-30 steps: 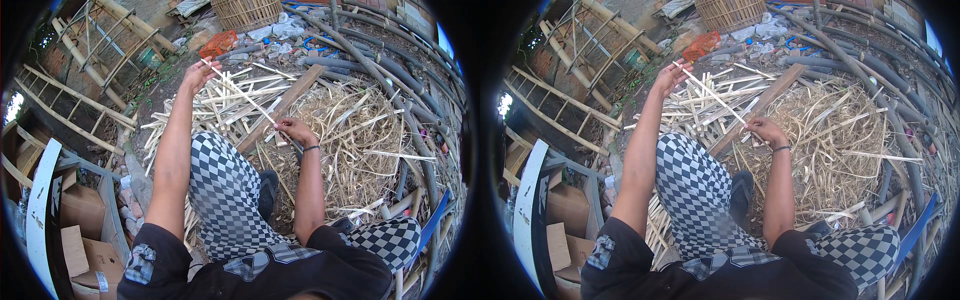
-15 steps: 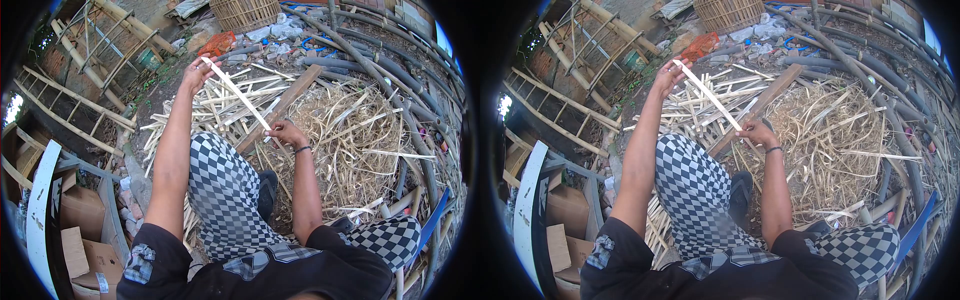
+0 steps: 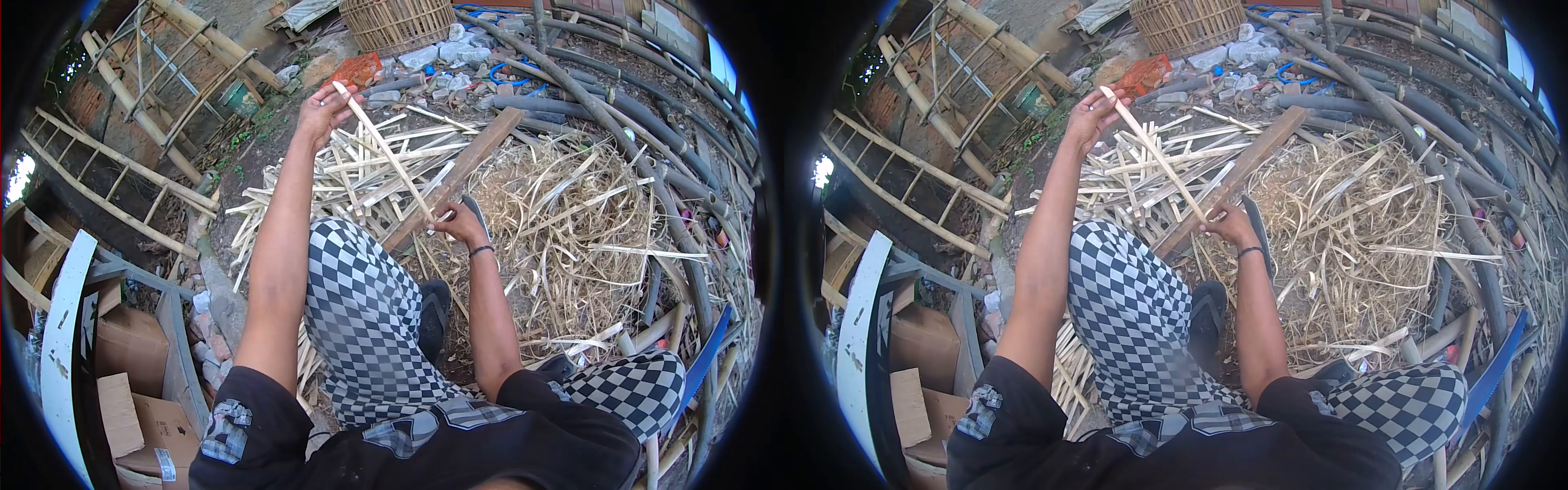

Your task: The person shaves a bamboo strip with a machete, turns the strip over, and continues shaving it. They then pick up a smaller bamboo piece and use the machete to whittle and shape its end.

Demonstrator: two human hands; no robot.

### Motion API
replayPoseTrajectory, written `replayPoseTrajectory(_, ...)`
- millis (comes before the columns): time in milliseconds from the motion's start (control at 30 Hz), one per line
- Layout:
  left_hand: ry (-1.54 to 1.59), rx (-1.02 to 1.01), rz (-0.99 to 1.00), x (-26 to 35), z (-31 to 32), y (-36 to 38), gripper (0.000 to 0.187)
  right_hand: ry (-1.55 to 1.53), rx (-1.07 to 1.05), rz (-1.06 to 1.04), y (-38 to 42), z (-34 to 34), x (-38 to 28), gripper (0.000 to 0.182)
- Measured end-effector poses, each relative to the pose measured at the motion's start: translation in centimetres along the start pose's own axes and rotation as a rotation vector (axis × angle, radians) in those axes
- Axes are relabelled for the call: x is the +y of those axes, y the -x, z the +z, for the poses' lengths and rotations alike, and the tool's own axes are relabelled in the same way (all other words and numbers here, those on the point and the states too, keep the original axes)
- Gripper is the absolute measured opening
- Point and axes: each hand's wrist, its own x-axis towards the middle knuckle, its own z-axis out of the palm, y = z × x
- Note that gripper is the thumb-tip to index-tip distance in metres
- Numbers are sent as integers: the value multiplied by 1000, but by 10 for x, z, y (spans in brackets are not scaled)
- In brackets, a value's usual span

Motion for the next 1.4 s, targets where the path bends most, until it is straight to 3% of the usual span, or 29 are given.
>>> replayPoseTrajectory(33, 3, 0, 1, 1, 1, 0, 36, 136, 59, 73, 6, -4, 3, 57)
replayPoseTrajectory(67, 2, 12, 18, 1, 3, 0, 35, 140, 61, 71, 9, -3, 11, 57)
replayPoseTrajectory(133, 0, 23, 39, 5, 7, 0, 34, 581, 326, 303, 9, 4, 36, 74)
replayPoseTrajectory(200, -8, 8, 62, 8, 12, 2, 31, 568, 341, 544, 19, 2, 45, 80)
replayPoseTrajectory(400, -51, -56, 77, 9, 20, 3, 28, 532, 498, 637, 26, 12, 86, 64)
replayPoseTrajectory(533, -104, -100, 39, 5, 24, 4, 30, 602, 392, 598, 25, 9, 95, 47)
replayPoseTrajectory(633, -126, -156, 14, 1, 27, 5, 31, 584, 347, 601, 31, 1, 85, 45)
replayPoseTrajectory(867, -188, -200, -40, -2, 34, 12, 33, 472, 207, 563, 40, -25, 72, 48)
replayPoseTrajectory(1067, -177, -201, -79, -7, 35, 12, 39, 348, 259, 473, 6, -29, 125, 52)
replayPoseTrajectory(1167, -255, -197, -89, -18, 35, 12, 34, 247, 273, 445, 6, -39, 118, 45)
replayPoseTrajectory(1300, -320, -182, -134, -28, 31, 6, 31, 346, 314, 428, 7, -42, 117, 41)
replayPoseTrajectory(1400, -389, -196, -149, -31, 33, 8, 32, 372, 197, 445, 16, -50, 97, 45)
